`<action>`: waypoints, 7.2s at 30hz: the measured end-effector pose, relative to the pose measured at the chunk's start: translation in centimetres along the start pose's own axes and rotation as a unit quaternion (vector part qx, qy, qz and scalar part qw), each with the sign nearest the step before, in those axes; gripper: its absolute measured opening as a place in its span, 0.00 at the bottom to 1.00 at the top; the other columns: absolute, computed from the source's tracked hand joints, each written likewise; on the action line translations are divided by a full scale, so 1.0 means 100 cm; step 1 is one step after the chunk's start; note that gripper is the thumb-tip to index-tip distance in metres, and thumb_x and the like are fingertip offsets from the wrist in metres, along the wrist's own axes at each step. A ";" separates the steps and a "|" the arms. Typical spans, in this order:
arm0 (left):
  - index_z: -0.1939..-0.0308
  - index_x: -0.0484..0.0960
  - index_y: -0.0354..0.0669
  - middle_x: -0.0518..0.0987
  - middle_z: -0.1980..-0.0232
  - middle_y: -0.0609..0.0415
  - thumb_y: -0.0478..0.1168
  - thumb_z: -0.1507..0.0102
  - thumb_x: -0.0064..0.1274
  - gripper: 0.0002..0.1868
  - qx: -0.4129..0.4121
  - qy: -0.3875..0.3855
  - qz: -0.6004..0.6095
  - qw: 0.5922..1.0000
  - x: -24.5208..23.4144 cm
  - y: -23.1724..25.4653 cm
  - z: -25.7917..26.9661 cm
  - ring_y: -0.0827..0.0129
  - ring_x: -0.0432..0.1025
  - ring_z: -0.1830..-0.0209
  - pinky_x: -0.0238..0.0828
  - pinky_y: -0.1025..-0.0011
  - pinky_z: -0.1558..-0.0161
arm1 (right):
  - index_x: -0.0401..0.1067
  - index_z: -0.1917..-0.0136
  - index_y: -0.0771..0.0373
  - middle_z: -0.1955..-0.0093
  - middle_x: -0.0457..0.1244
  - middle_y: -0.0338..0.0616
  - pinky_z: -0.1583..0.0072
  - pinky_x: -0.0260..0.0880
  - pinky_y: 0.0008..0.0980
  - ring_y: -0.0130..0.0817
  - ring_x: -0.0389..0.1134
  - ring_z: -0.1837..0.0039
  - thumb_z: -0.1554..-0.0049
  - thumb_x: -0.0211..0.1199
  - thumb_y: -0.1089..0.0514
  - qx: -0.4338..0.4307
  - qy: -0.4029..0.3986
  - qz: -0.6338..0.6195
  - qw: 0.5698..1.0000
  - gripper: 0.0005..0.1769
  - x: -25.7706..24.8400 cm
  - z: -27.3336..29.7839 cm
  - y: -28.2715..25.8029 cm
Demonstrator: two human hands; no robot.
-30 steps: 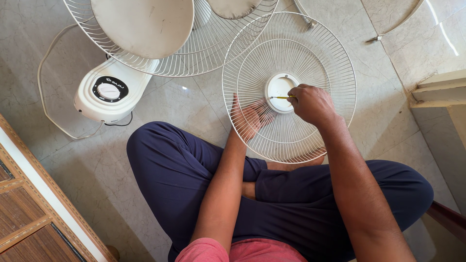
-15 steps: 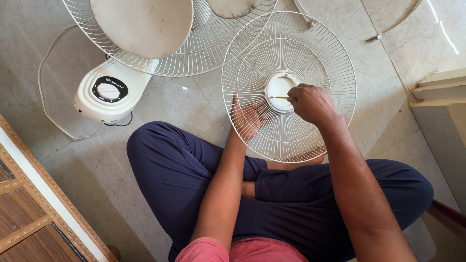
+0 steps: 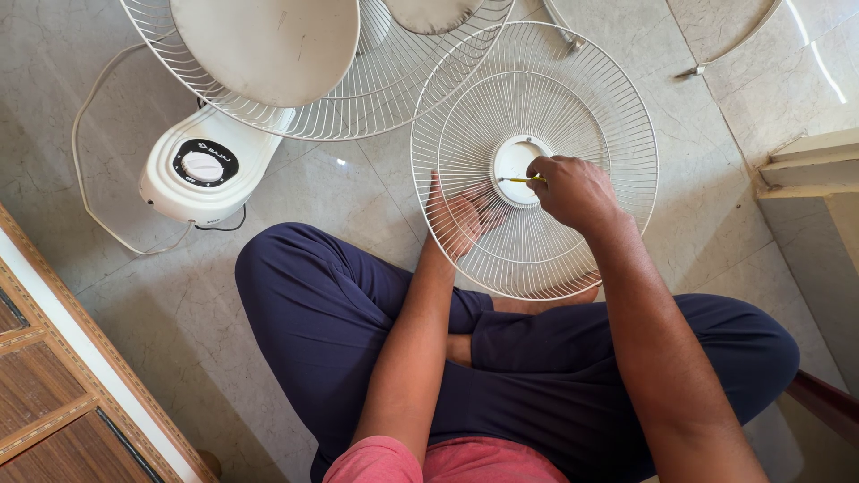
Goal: The person sits on the floor and uses a yellow screwdriver to loosen and remove screws from the central hub of a white fan cage. The person holds the cage steady with one hand while turning the screwdriver with the other. The fan base and another fan are visible nearby.
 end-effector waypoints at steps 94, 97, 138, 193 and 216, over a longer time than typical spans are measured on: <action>0.33 0.72 0.38 0.76 0.35 0.41 0.59 0.30 0.41 0.32 0.376 0.294 -0.533 0.699 0.022 0.099 0.149 0.55 0.71 0.33 0.67 0.61 0.35 | 0.80 0.48 0.56 0.43 0.69 0.42 0.46 0.72 0.44 0.45 0.72 0.49 0.37 0.61 0.49 0.001 0.078 -0.045 0.996 0.12 0.084 -0.040 0.030; 0.34 0.73 0.38 0.75 0.34 0.42 0.58 0.29 0.42 0.30 0.396 0.277 -0.553 0.679 0.027 0.098 0.145 0.54 0.70 0.32 0.66 0.59 0.35 | 0.79 0.50 0.58 0.44 0.69 0.44 0.46 0.73 0.44 0.44 0.72 0.49 0.37 0.60 0.50 0.011 0.064 -0.040 0.997 0.12 0.088 -0.042 0.031; 0.31 0.63 0.39 0.75 0.35 0.42 0.47 0.33 0.52 0.30 0.355 0.313 -0.546 0.691 -0.017 0.102 0.095 0.56 0.75 0.43 0.73 0.62 0.44 | 0.78 0.37 0.58 0.57 0.71 0.49 0.51 0.73 0.38 0.36 0.71 0.58 0.43 0.62 0.56 0.066 -0.030 -0.301 0.951 0.20 0.111 -0.052 0.034; 0.46 0.77 0.37 0.86 0.60 0.49 0.32 0.30 0.38 0.13 0.293 0.308 -0.499 0.755 -0.038 0.110 0.062 0.64 0.83 0.70 0.78 0.68 0.68 | 0.80 0.48 0.65 0.64 0.68 0.40 0.61 0.65 0.28 0.24 0.62 0.66 0.42 0.67 0.55 0.106 -0.074 -0.410 0.903 0.13 0.130 -0.053 0.045; 0.43 0.79 0.43 0.87 0.59 0.53 0.36 0.31 0.40 0.15 0.284 0.347 -0.572 0.687 -0.018 0.115 0.078 0.62 0.83 0.64 0.79 0.65 0.58 | 0.80 0.47 0.64 0.62 0.68 0.40 0.61 0.64 0.26 0.22 0.63 0.65 0.43 0.70 0.57 0.127 0.051 -0.431 0.892 0.12 0.116 -0.049 0.025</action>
Point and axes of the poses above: each hand's wrist, its own z-axis away from the middle knuckle, its own x-axis out of the palm, y = z × x, the point moved 8 cm from there along -z, towards the middle knuckle
